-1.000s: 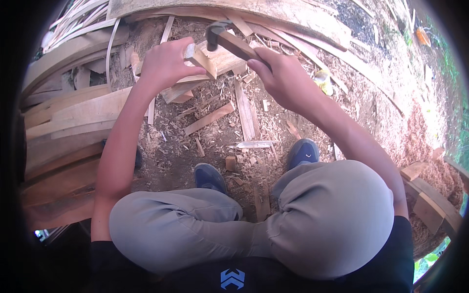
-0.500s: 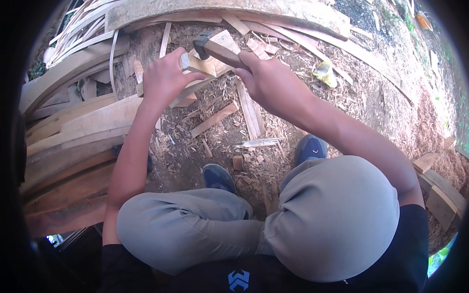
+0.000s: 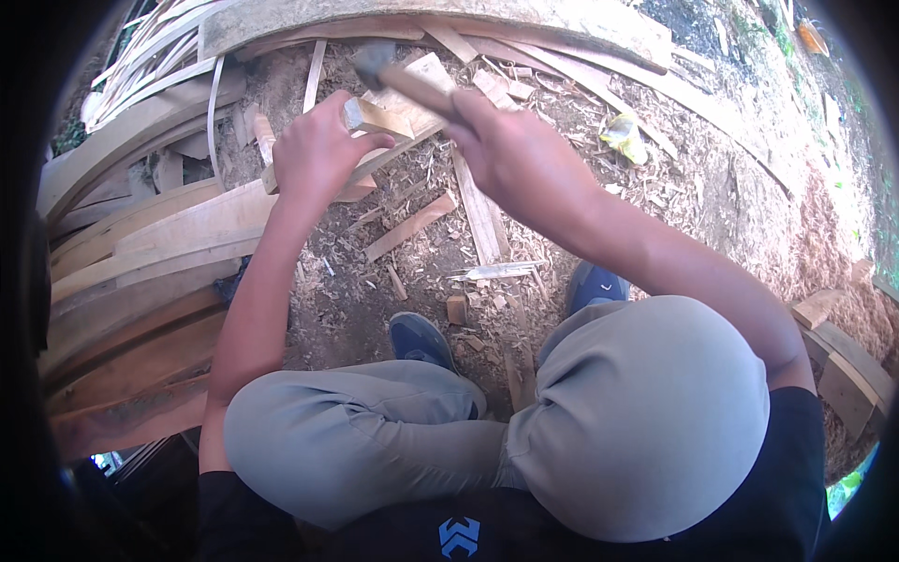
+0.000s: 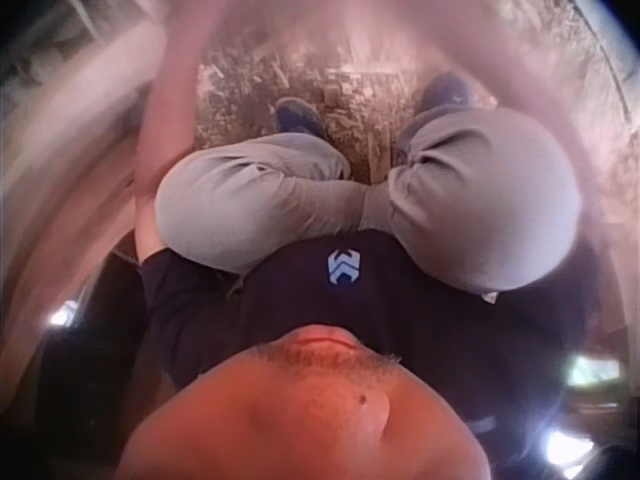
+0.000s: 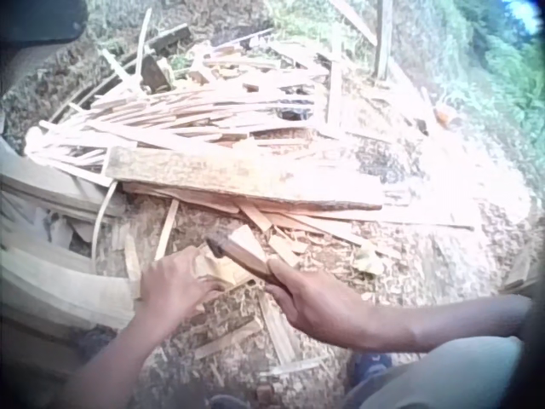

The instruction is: The person assembles a small wooden frame by hand, using a hammer to drive nails into the joints. They repeatedly adjust the frame and hammer nails at multiple corners to secure the structure.

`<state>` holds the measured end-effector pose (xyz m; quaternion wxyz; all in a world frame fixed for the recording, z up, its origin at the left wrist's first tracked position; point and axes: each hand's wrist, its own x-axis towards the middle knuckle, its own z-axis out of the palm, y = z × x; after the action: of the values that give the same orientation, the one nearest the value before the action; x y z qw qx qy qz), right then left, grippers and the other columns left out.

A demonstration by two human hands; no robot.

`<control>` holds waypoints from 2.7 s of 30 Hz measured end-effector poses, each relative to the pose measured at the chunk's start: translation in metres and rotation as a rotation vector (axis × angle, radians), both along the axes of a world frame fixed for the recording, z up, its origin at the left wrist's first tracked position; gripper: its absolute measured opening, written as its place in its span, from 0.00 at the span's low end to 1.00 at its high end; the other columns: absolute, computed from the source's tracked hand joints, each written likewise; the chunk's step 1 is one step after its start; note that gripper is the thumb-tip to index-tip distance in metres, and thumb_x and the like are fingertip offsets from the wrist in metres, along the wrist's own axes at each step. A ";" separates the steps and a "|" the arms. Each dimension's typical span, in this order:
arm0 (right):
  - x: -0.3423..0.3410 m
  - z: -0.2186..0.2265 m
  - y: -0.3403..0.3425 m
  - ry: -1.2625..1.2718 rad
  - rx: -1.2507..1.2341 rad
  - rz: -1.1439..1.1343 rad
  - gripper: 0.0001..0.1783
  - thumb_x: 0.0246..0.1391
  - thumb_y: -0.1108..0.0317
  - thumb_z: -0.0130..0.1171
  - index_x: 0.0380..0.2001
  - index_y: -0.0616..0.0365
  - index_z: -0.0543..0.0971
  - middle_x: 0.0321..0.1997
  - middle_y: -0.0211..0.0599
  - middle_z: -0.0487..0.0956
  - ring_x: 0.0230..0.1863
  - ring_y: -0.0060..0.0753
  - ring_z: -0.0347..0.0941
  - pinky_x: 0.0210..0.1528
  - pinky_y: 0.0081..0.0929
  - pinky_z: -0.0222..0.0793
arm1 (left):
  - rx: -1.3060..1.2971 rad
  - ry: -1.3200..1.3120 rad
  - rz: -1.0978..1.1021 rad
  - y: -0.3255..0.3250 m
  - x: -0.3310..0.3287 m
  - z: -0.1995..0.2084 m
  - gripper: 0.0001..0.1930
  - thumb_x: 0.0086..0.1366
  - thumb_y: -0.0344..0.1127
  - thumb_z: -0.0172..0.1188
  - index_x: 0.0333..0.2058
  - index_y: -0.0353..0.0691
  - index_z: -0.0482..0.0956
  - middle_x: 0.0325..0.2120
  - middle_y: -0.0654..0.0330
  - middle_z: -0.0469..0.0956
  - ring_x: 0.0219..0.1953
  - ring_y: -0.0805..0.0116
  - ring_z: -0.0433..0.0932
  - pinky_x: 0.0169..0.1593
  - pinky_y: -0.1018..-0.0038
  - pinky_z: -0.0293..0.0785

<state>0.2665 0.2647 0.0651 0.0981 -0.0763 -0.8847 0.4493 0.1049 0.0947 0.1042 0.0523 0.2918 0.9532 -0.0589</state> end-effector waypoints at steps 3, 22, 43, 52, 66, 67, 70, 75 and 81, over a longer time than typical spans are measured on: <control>-0.004 0.005 0.006 -0.051 -0.018 0.009 0.11 0.69 0.65 0.54 0.45 0.62 0.72 0.23 0.56 0.79 0.26 0.61 0.79 0.30 0.52 0.71 | -0.025 -0.012 0.031 0.004 -0.005 0.000 0.41 0.44 0.68 0.76 0.52 0.47 0.81 0.33 0.55 0.86 0.38 0.54 0.87 0.38 0.60 0.81; -0.022 0.033 0.015 0.066 0.044 -0.018 0.12 0.69 0.64 0.53 0.45 0.63 0.74 0.25 0.55 0.81 0.29 0.61 0.80 0.35 0.53 0.74 | -0.002 -0.022 0.081 0.010 -0.001 0.008 0.36 0.47 0.64 0.77 0.49 0.47 0.82 0.34 0.54 0.87 0.40 0.54 0.87 0.42 0.58 0.81; -0.010 0.003 0.010 -0.055 0.058 0.039 0.11 0.69 0.64 0.54 0.47 0.61 0.72 0.23 0.53 0.79 0.24 0.58 0.79 0.29 0.51 0.71 | -0.008 0.017 0.012 0.008 -0.004 0.000 0.44 0.44 0.66 0.77 0.56 0.47 0.80 0.35 0.53 0.87 0.41 0.54 0.87 0.41 0.59 0.82; -0.010 0.016 0.010 -0.104 0.008 0.021 0.11 0.70 0.64 0.53 0.45 0.61 0.71 0.24 0.55 0.80 0.26 0.61 0.79 0.30 0.54 0.72 | -0.036 -0.033 0.067 0.012 0.000 0.004 0.38 0.45 0.63 0.78 0.51 0.47 0.82 0.33 0.54 0.87 0.39 0.54 0.87 0.41 0.58 0.82; -0.012 0.000 0.008 -0.081 0.020 0.037 0.11 0.69 0.65 0.54 0.48 0.61 0.72 0.24 0.55 0.80 0.24 0.58 0.79 0.29 0.51 0.71 | -0.010 0.029 -0.025 0.010 -0.004 -0.003 0.41 0.46 0.64 0.77 0.56 0.48 0.80 0.35 0.54 0.87 0.39 0.55 0.87 0.40 0.60 0.83; -0.013 0.005 0.008 -0.037 -0.012 -0.002 0.11 0.69 0.65 0.54 0.47 0.61 0.72 0.24 0.55 0.80 0.25 0.59 0.79 0.30 0.51 0.71 | -0.016 0.025 -0.020 0.009 -0.006 -0.004 0.41 0.46 0.64 0.77 0.56 0.48 0.80 0.35 0.54 0.87 0.39 0.55 0.87 0.40 0.60 0.83; -0.009 0.021 0.001 0.086 -0.113 -0.070 0.10 0.70 0.65 0.53 0.45 0.61 0.72 0.23 0.56 0.79 0.24 0.59 0.79 0.29 0.51 0.73 | -0.043 -0.001 0.000 0.007 -0.003 -0.003 0.42 0.45 0.66 0.76 0.56 0.48 0.80 0.34 0.54 0.87 0.39 0.55 0.87 0.40 0.61 0.83; -0.004 -0.004 0.001 -0.058 -0.053 -0.010 0.09 0.69 0.67 0.53 0.45 0.61 0.71 0.23 0.56 0.79 0.25 0.60 0.79 0.28 0.50 0.72 | -0.038 -0.026 0.026 0.011 -0.007 0.000 0.43 0.45 0.67 0.76 0.55 0.47 0.80 0.33 0.55 0.87 0.39 0.56 0.87 0.40 0.60 0.83; -0.011 -0.006 0.006 -0.124 -0.010 0.029 0.09 0.69 0.67 0.53 0.44 0.62 0.71 0.25 0.56 0.80 0.26 0.62 0.79 0.28 0.50 0.71 | -0.038 -0.009 -0.001 0.012 -0.006 -0.001 0.43 0.44 0.67 0.76 0.55 0.47 0.81 0.32 0.55 0.86 0.38 0.57 0.87 0.39 0.60 0.82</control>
<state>0.2558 0.2706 0.0590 0.0363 -0.0918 -0.8878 0.4496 0.0987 0.1064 0.1035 0.0619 0.2914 0.9516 -0.0756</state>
